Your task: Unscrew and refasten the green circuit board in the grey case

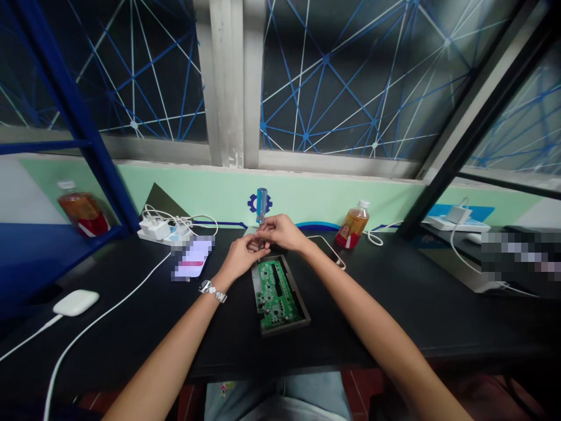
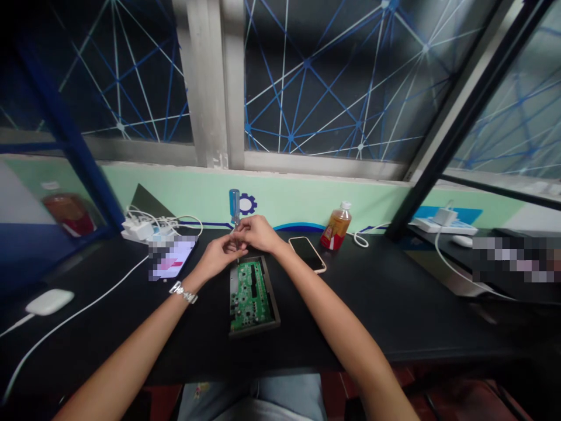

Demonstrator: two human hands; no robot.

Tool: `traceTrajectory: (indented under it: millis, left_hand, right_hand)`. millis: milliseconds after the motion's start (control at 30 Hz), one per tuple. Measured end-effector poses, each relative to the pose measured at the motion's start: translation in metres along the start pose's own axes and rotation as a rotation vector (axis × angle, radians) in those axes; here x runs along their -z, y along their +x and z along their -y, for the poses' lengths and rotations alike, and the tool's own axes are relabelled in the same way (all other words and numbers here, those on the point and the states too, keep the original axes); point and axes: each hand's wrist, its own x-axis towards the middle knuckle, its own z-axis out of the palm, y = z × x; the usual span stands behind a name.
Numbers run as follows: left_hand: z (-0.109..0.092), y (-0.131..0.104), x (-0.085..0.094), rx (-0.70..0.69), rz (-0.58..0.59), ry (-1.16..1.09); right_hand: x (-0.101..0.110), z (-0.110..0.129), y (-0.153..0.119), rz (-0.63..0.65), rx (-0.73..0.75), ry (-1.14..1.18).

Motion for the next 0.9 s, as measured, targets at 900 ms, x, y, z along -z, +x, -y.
traceTrajectory:
  millis: [900]
  left_hand:
    - [0.007, 0.004, 0.010, 0.039, 0.239, -0.213]
  right_hand:
    - [-0.003, -0.003, 0.000, -0.067, 0.054, -0.075]
